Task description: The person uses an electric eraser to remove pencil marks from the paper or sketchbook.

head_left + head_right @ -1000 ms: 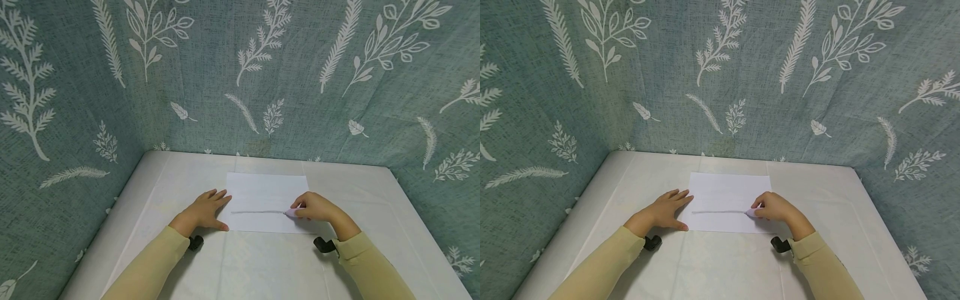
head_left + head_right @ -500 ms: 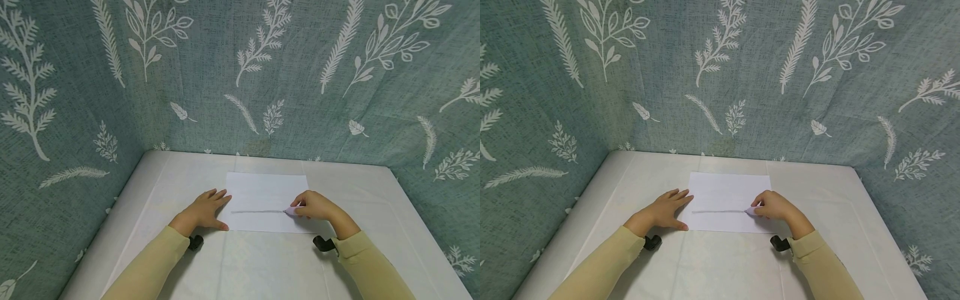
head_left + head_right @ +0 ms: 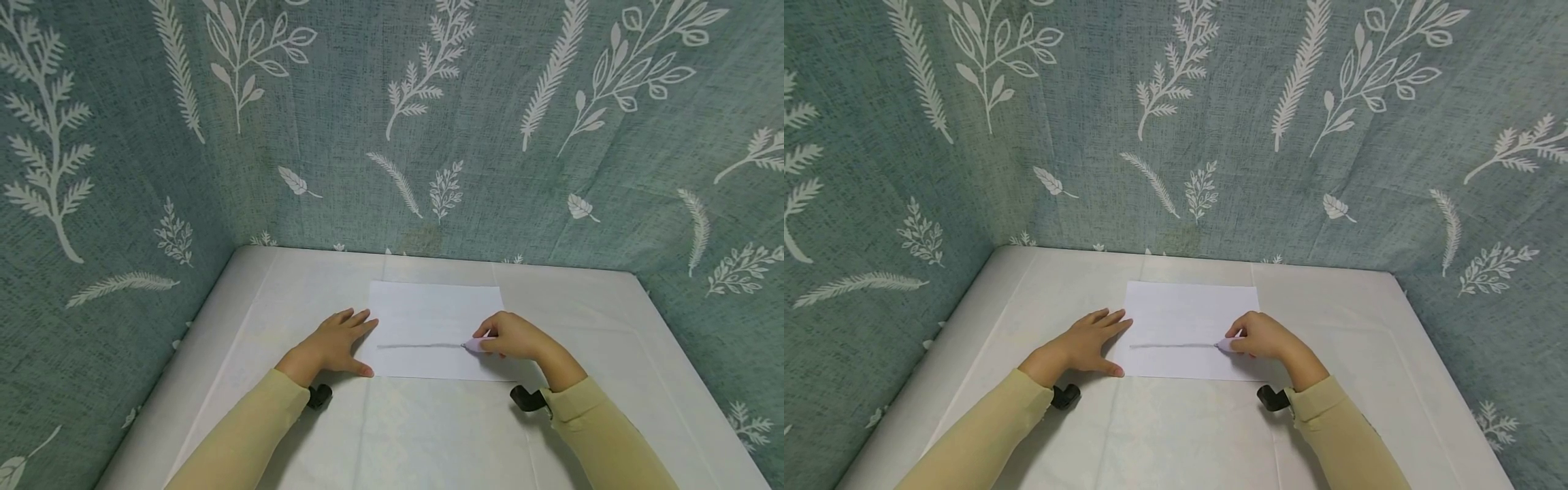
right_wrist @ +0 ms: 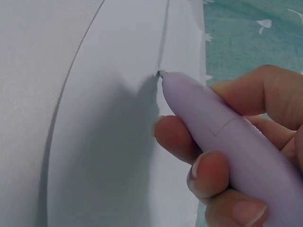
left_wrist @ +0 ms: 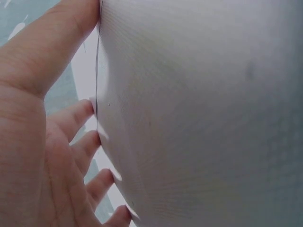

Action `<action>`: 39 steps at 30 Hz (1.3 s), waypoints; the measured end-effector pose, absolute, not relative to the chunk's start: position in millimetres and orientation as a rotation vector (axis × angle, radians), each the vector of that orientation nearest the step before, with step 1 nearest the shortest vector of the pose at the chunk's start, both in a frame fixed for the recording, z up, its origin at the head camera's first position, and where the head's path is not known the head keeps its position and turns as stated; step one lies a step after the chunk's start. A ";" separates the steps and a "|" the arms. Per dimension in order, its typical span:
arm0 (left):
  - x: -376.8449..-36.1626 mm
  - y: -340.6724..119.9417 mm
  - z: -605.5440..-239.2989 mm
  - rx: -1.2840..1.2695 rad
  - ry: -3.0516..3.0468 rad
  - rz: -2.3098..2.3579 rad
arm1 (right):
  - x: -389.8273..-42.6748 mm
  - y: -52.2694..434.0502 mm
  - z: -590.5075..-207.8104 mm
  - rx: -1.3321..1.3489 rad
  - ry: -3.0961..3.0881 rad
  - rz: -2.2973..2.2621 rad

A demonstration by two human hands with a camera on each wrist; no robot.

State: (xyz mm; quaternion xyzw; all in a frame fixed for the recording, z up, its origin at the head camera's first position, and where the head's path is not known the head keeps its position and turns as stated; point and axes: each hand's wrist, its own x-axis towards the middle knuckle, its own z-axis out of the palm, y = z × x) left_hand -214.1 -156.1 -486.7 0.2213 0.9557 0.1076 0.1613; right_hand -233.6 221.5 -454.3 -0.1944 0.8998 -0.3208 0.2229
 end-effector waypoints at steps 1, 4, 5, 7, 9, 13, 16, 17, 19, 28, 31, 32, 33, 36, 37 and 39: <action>-214.0 -156.0 -486.6 0.630 2.726 0.305 | -233.7 221.5 -454.6 -0.544 2.481 -0.889; -214.2 -156.0 -487.0 0.631 2.724 0.308 | -233.9 221.3 -455.4 -0.563 2.452 -0.909; -214.2 -155.9 -486.8 0.631 2.724 0.308 | -233.9 221.2 -455.5 -0.566 2.444 -0.915; -214.2 -155.9 -486.7 0.632 2.725 0.307 | -234.4 221.3 -455.8 -0.565 2.454 -0.904; -214.3 -155.9 -487.1 0.635 2.726 0.306 | -234.7 221.2 -456.2 -0.557 2.474 -0.891; -214.4 -156.2 -487.0 0.641 2.723 0.304 | -234.6 221.0 -456.7 -0.554 2.497 -0.875; -214.2 -156.1 -486.1 0.640 2.721 0.299 | -234.4 220.6 -456.5 -0.572 2.480 -0.886; -214.1 -156.0 -485.9 0.638 2.720 0.297 | -234.3 220.4 -456.2 -0.572 2.474 -0.889; -213.9 -156.0 -485.7 0.638 2.721 0.302 | -234.6 220.4 -456.0 -0.576 2.468 -0.887; -213.3 -155.7 -482.5 0.637 2.715 0.330 | -235.5 220.1 -454.1 -0.566 2.482 -0.860; -213.3 -156.0 -482.2 0.636 2.716 0.335 | -235.2 219.8 -452.5 -0.585 2.460 -0.861; -213.4 -156.0 -482.2 0.636 2.715 0.336 | -235.2 219.9 -452.0 -0.583 2.461 -0.857; -213.5 -155.9 -482.1 0.635 2.714 0.333 | -235.1 220.0 -451.8 -0.586 2.465 -0.853; -213.3 -156.0 -482.3 0.635 2.714 0.325 | -235.3 220.4 -452.1 -0.564 2.490 -0.839; -213.3 -156.0 -482.5 0.631 2.711 0.318 | -235.3 220.4 -452.4 -0.562 2.497 -0.835; -213.3 -155.9 -483.0 0.629 2.711 0.315 | -235.1 219.9 -452.6 -0.558 2.504 -0.836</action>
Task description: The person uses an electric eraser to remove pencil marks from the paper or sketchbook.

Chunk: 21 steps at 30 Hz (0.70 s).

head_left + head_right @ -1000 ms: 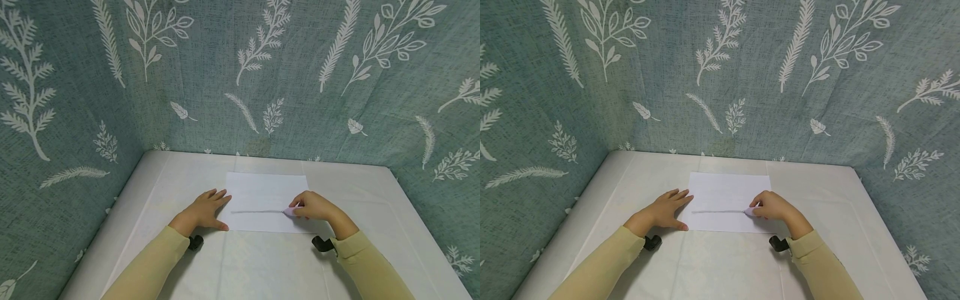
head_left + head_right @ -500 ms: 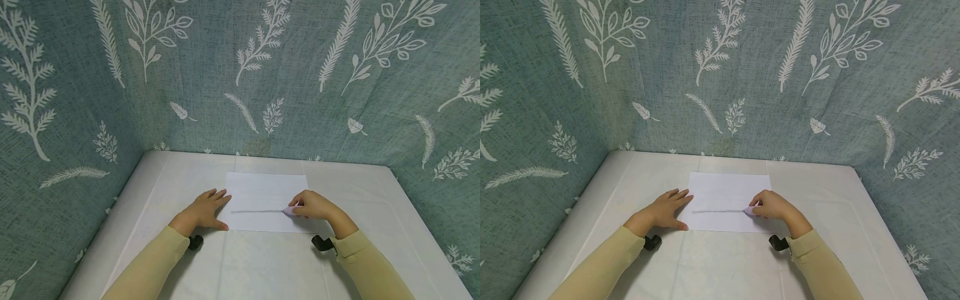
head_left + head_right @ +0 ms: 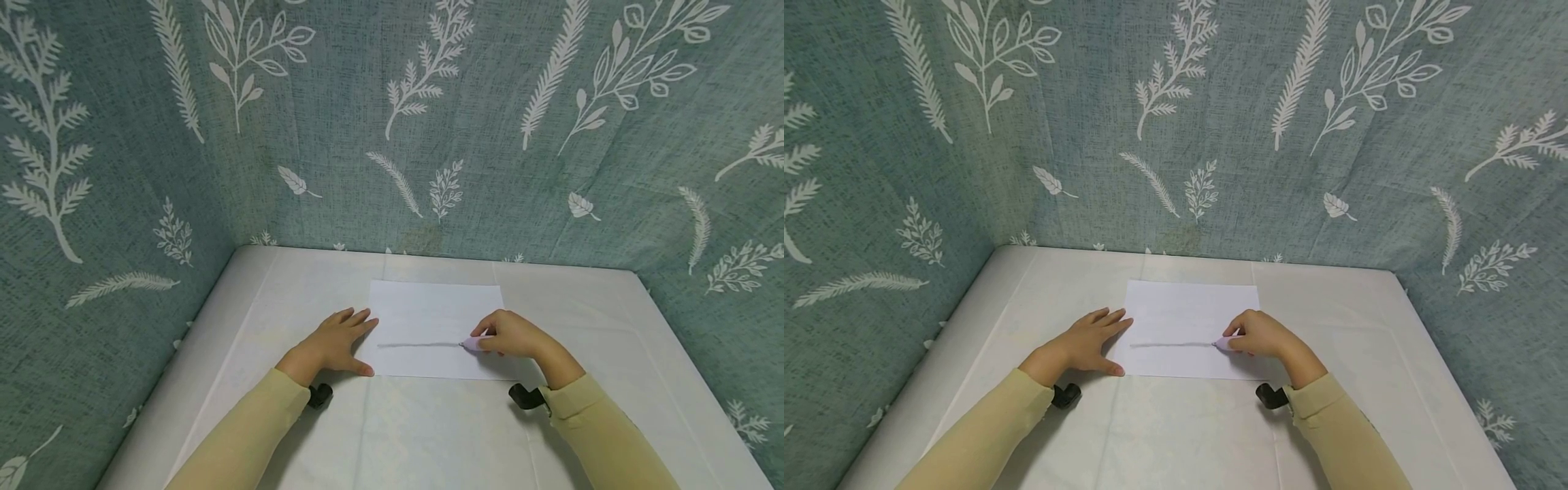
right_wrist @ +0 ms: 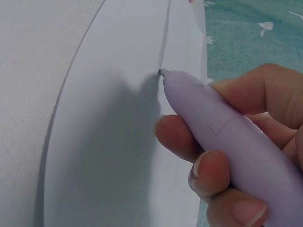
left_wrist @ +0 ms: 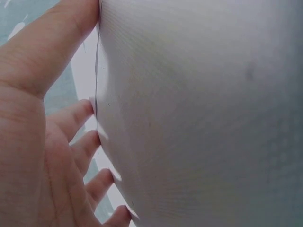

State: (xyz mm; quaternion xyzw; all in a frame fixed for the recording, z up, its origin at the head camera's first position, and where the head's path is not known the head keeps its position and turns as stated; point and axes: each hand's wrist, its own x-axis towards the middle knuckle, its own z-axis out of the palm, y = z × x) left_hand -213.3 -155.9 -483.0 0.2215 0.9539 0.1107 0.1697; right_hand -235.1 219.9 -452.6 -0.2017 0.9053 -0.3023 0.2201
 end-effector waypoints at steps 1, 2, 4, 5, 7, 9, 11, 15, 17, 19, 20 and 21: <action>-213.2 -155.9 -483.1 0.630 2.713 0.316 | -235.0 219.5 -452.6 -0.554 2.504 -0.839; -213.2 -155.9 -483.3 0.627 2.713 0.314 | -235.0 219.2 -452.3 -0.563 2.501 -0.842; -213.2 -155.7 -483.7 0.621 2.713 0.309 | -234.8 218.1 -451.9 -0.567 2.492 -0.850; -213.2 -155.6 -483.9 0.623 2.716 0.312 | -234.6 217.6 -451.5 -0.569 2.484 -0.855; -213.2 -155.6 -484.3 0.621 2.720 0.314 | -234.7 217.3 -451.2 -0.580 2.468 -0.860; -213.2 -155.4 -484.6 0.618 2.720 0.318 | -234.9 217.4 -451.4 -0.575 2.464 -0.859; -213.1 -155.3 -484.3 0.616 2.721 0.325 | -235.2 218.2 -451.7 -0.566 2.472 -0.855; -212.5 -155.3 -483.4 0.614 2.719 0.314 | -236.8 219.4 -453.0 -0.561 2.484 -0.860; -212.4 -155.5 -483.4 0.619 2.719 0.314 | -237.5 219.6 -453.5 -0.590 2.467 -0.870; -212.4 -155.5 -483.4 0.623 2.716 0.323 | -237.8 219.5 -454.4 -0.606 2.455 -0.872; -212.4 -155.4 -483.2 0.622 2.714 0.321 | -238.0 219.6 -454.6 -0.612 2.455 -0.868; -212.5 -155.3 -483.0 0.625 2.715 0.325 | -238.3 219.8 -454.9 -0.606 2.461 -0.861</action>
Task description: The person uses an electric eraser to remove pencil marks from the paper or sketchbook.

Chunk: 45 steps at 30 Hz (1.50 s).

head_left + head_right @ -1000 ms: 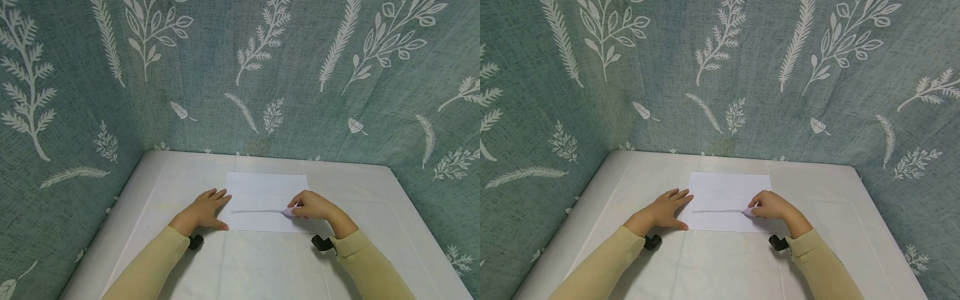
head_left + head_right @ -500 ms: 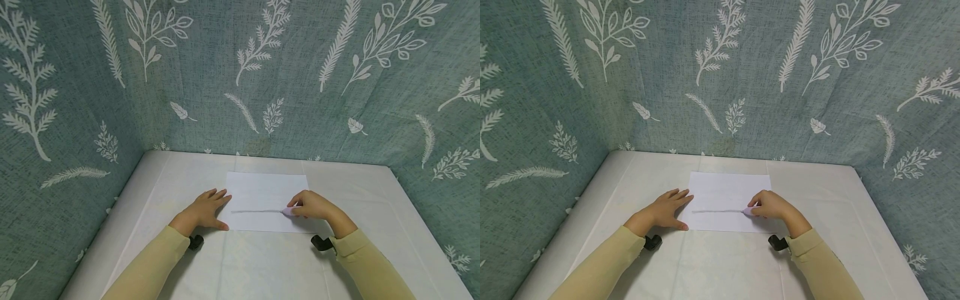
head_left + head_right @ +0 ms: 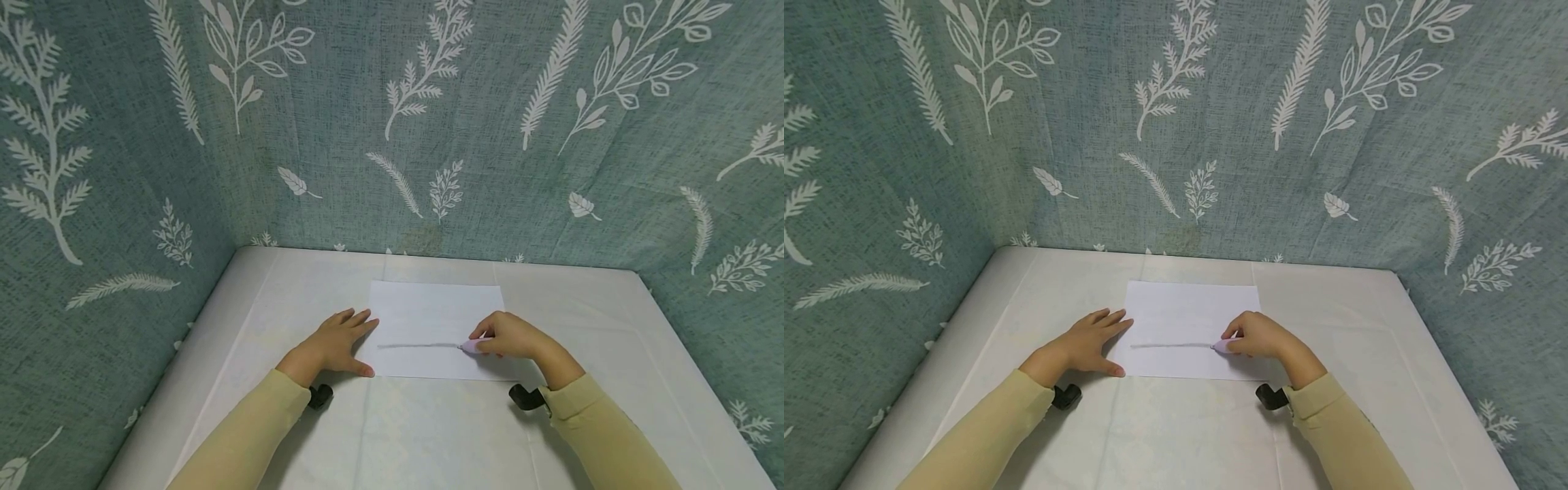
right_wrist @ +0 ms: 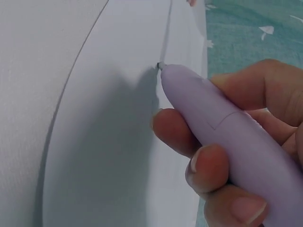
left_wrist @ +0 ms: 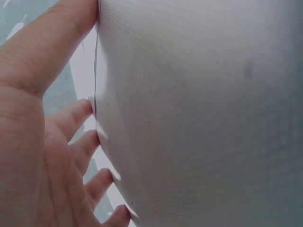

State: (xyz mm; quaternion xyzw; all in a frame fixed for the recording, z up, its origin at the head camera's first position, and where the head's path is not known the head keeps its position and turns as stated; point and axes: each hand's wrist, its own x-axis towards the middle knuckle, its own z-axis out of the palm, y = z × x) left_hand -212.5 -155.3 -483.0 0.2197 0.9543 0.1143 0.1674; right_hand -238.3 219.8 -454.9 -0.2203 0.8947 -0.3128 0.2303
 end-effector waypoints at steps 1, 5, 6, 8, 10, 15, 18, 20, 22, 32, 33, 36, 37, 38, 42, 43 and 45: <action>-212.6 -155.3 -483.2 0.628 2.716 0.330 | -238.5 219.8 -455.0 -0.596 2.470 -0.851; -213.3 -155.0 -482.9 0.631 2.717 0.320 | -238.7 219.2 -454.2 -0.567 2.499 -0.828; -213.6 -155.0 -482.9 0.629 2.715 0.315 | -238.6 218.8 -453.6 -0.572 2.495 -0.832; -213.9 -155.2 -483.1 0.627 2.713 0.313 | -238.2 218.0 -452.6 -0.597 2.479 -0.842; -214.0 -155.4 -483.1 0.625 2.712 0.311 | -237.7 217.4 -451.9 -0.616 2.457 -0.850; -213.3 -155.2 -482.3 0.620 2.710 0.352 | -237.4 216.9 -450.5 -0.612 2.469 -0.827; -212.8 -155.4 -482.6 0.614 2.711 0.372 | -238.1 216.0 -450.9 -0.613 2.489 -0.818; -212.4 -155.5 -482.5 0.614 2.714 0.367 | -238.3 215.1 -451.3 -0.629 2.476 -0.827; -211.9 -155.3 -481.9 0.614 2.715 0.365 | -238.3 214.5 -451.2 -0.649 2.452 -0.831; -211.3 -154.4 -480.3 0.616 2.713 0.376 | -238.8 213.6 -450.6 -0.592 2.457 -0.826; -211.1 -154.5 -480.4 0.617 2.713 0.376 | -238.7 213.5 -450.9 -0.599 2.449 -0.829; -211.4 -154.5 -480.9 0.616 2.715 0.379 | -239.3 213.7 -451.0 -0.580 2.449 -0.826; -211.4 -154.4 -480.8 0.615 2.715 0.377 | -239.5 213.7 -450.7 -0.567 2.456 -0.823; -211.3 -154.3 -480.6 0.613 2.716 0.375 | -239.9 213.8 -451.0 -0.561 2.464 -0.820; -210.9 -153.5 -479.8 0.605 2.718 0.364 | -240.3 213.4 -451.2 -0.532 2.481 -0.804; -210.8 -153.4 -479.7 0.602 2.717 0.363 | -240.2 213.4 -451.4 -0.533 2.481 -0.799; -210.7 -153.2 -479.6 0.596 2.716 0.365 | -239.4 213.4 -451.6 -0.531 2.481 -0.793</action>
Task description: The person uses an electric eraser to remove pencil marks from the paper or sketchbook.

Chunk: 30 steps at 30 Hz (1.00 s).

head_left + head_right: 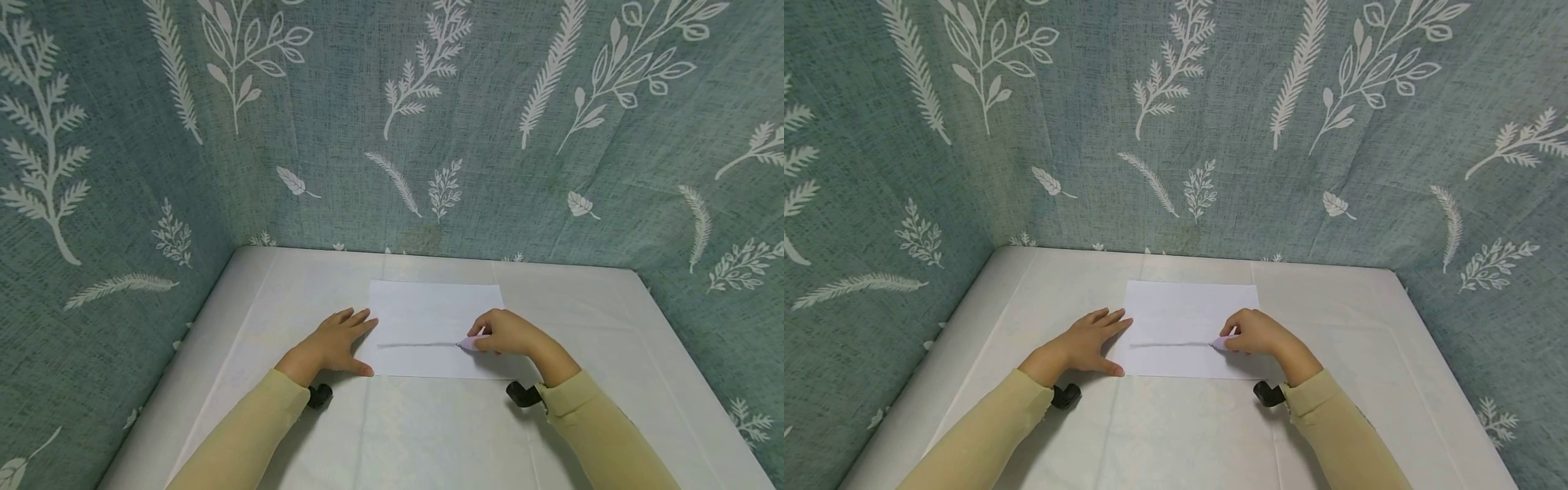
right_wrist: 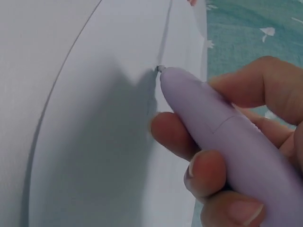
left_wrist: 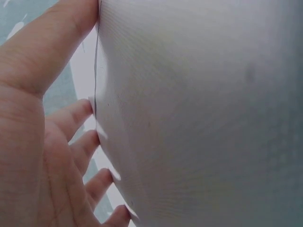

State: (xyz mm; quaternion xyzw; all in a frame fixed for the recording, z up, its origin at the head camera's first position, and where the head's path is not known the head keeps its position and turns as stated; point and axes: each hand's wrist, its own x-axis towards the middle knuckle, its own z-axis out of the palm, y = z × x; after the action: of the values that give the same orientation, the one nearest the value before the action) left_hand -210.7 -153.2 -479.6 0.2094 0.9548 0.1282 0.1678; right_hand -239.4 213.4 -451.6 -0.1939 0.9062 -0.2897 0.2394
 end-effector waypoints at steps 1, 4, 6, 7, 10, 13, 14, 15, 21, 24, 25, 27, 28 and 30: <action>-210.6 -153.0 -479.6 0.593 2.715 0.366 | -238.9 213.7 -451.8 -0.533 2.480 -0.793; -210.7 -152.9 -479.6 0.590 2.712 0.373 | -237.7 214.7 -452.7 -0.529 2.481 -0.794; -210.7 -153.0 -479.7 0.592 2.710 0.371 | -237.1 215.3 -453.2 -0.537 2.482 -0.799; -210.7 -153.1 -479.7 0.595 2.710 0.369 | -237.0 215.6 -453.5 -0.544 2.481 -0.802; -210.5 -153.7 -480.0 0.603 2.711 0.357 | -237.1 215.9 -454.2 -0.571 2.475 -0.820; -210.6 -154.3 -480.4 0.607 2.712 0.351 | -237.8 215.7 -454.5 -0.602 2.462 -0.827; -210.6 -154.5 -480.6 0.608 2.712 0.354 | -237.8 215.5 -454.7 -0.606 2.458 -0.827; -210.8 -154.6 -480.6 0.608 2.711 0.356 | -238.0 215.4 -454.8 -0.608 2.455 -0.824; -211.1 -154.5 -480.6 0.612 2.707 0.372 | -237.5 214.0 -453.4 -0.606 2.464 -0.807; -211.5 -154.8 -481.0 0.612 2.707 0.372 | -237.5 213.2 -453.6 -0.597 2.470 -0.803; -211.6 -154.8 -481.0 0.613 2.707 0.374 | -237.5 212.9 -453.5 -0.592 2.469 -0.804; -211.5 -154.9 -480.9 0.613 2.708 0.374 | -237.4 212.6 -453.3 -0.595 2.471 -0.797; -211.3 -154.9 -480.5 0.613 2.706 0.377 | -237.3 212.3 -453.1 -0.595 2.473 -0.796; -211.1 -155.0 -480.1 0.614 2.704 0.381 | -237.5 211.7 -452.9 -0.580 2.483 -0.792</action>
State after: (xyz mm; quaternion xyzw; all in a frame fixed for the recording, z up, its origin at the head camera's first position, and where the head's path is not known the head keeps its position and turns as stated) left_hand -211.1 -155.0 -480.1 0.2161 0.9520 0.1341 0.1706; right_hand -237.5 211.7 -452.9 -0.2112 0.9042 -0.2884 0.2337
